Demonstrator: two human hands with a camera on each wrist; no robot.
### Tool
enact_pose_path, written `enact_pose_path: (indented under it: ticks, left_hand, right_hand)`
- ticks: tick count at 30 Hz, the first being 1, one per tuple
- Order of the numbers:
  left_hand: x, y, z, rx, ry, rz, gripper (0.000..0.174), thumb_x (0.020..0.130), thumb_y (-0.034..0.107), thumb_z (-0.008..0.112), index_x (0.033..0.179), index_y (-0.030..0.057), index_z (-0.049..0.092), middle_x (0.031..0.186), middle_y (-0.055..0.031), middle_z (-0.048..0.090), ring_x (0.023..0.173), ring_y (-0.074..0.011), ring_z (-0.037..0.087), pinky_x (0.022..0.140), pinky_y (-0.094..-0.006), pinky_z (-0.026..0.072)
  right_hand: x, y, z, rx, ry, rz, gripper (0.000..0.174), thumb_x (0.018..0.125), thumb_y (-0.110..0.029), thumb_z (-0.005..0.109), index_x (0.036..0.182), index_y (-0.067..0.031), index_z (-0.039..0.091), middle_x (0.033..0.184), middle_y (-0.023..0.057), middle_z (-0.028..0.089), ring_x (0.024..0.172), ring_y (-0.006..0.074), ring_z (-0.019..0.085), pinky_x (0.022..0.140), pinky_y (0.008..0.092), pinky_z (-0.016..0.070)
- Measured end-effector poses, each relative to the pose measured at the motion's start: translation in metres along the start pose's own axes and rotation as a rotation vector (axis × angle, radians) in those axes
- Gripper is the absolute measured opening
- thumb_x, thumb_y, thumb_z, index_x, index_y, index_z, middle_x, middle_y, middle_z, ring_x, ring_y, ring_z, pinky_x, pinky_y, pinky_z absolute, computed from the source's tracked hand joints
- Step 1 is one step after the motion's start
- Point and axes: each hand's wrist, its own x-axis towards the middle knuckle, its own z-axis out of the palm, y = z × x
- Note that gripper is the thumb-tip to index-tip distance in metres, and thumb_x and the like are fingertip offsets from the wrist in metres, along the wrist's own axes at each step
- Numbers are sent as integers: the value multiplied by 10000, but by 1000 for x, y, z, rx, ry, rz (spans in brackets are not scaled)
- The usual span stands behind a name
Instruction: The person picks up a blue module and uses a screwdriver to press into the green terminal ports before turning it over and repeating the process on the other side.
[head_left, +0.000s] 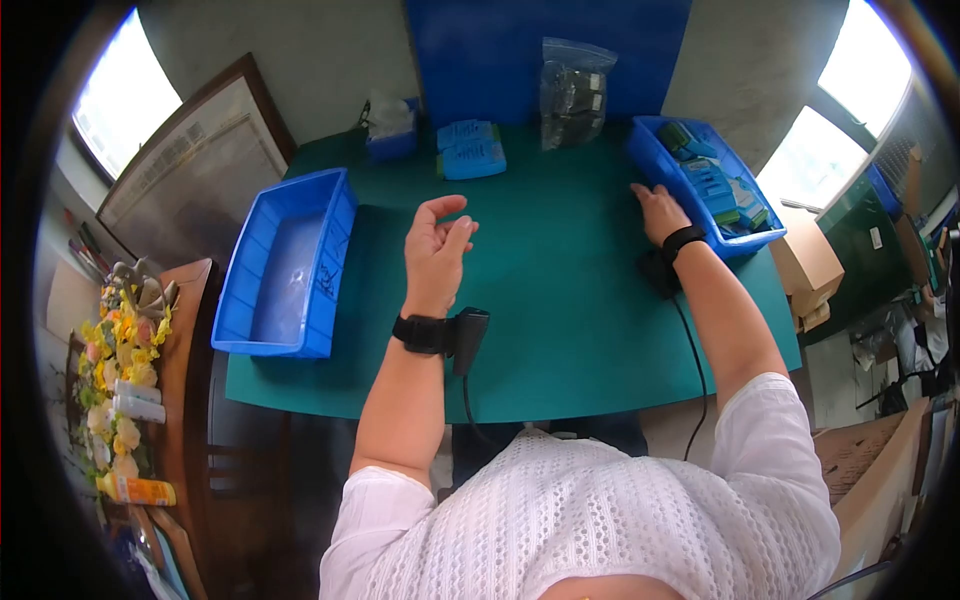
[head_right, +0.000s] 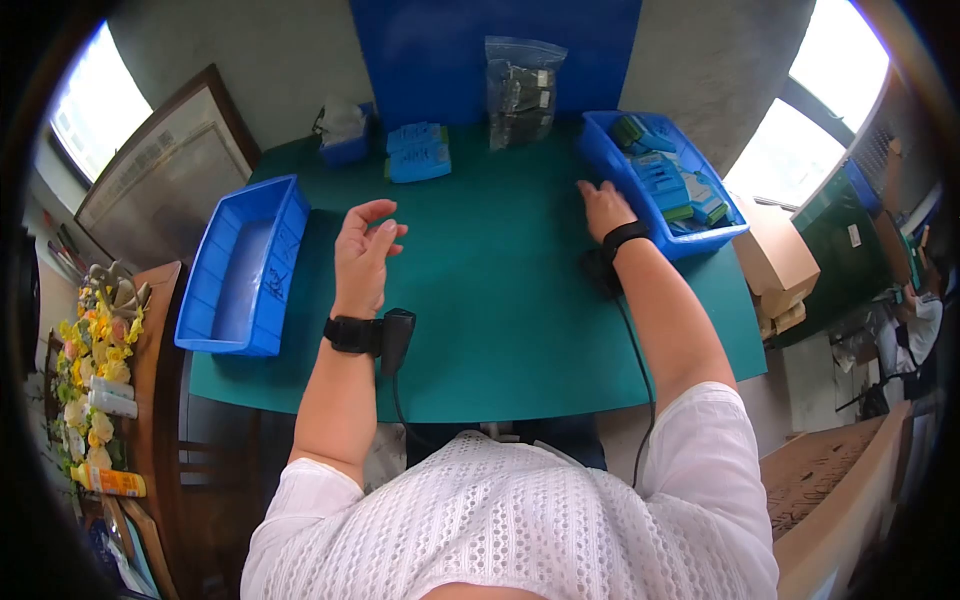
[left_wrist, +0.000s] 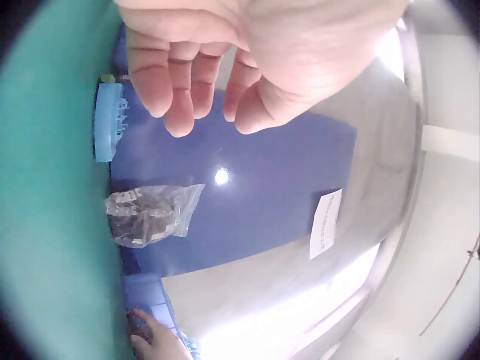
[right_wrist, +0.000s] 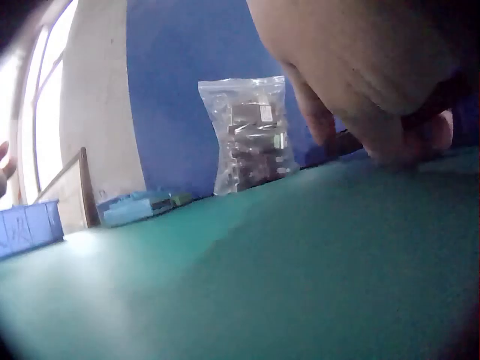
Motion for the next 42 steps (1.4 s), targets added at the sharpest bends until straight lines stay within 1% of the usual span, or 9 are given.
enact_pose_path:
  ticks: [1,3,7,9,12,15,21,36,42]
  left_hand:
    - [0,-2,1,14,-5,-3,245,840,94,552,1075,34,511,1073,-47,542,831,-96,563,651,-202,442]
    - [1,-5,-1,46,-14,-1,248,840,93,553,1077,33,509,1072,-47,542,830,-96,563,651,-201,441]
    - [1,-6,2,85,-15,4,245,841,93,554,1074,30,510,1061,-46,546,831,-97,564,651,-202,441]
    - [1,-4,3,91,-20,2,243,842,93,553,1073,29,512,1055,-45,548,832,-98,566,652,-205,441]
    - [-1,-3,4,102,-38,-5,240,844,93,550,1072,28,513,1050,-43,549,833,-98,568,653,-209,441]
    - [-3,-5,7,130,-56,-4,241,845,95,549,1073,25,514,1049,-42,549,833,-99,569,655,-213,441]
    - [-2,-7,7,156,-56,-14,242,848,100,550,1073,19,514,1048,-45,548,833,-96,569,656,-211,441]
    - [-1,-6,5,169,-69,10,238,845,99,560,1066,20,520,1036,-46,560,820,-91,574,650,-207,444]
    - [-1,-6,4,173,-64,0,239,845,95,556,1069,21,519,1038,-45,560,820,-87,572,656,-204,443]
  right_hand:
    - [7,11,12,-15,78,-36,335,854,-35,393,1159,-99,516,963,206,548,886,357,586,803,412,486]
    - [11,15,9,-84,67,-22,238,858,-61,406,1050,-33,542,882,198,595,828,354,610,758,417,500]
    - [15,12,-2,-27,102,-41,153,846,-74,443,925,13,541,829,214,621,804,335,618,708,417,509]
    - [8,-1,-19,14,74,14,205,845,-84,449,994,22,541,844,210,622,821,330,619,704,400,510]
    - [7,-4,-20,633,24,145,306,843,-94,451,1117,30,508,894,219,620,871,331,609,761,390,493]
    - [5,-11,-29,930,-174,393,362,833,-92,466,1174,25,493,979,223,606,953,331,582,848,378,454]
    - [3,0,-8,373,23,157,296,824,-99,488,1088,7,571,1068,211,581,1021,332,546,905,383,417]
    - [1,3,-10,135,-105,193,239,774,-149,598,950,12,615,956,194,611,952,344,562,848,398,438]
    - [-5,3,-14,146,9,120,236,734,-127,651,932,-5,617,936,209,615,913,347,586,805,411,477]
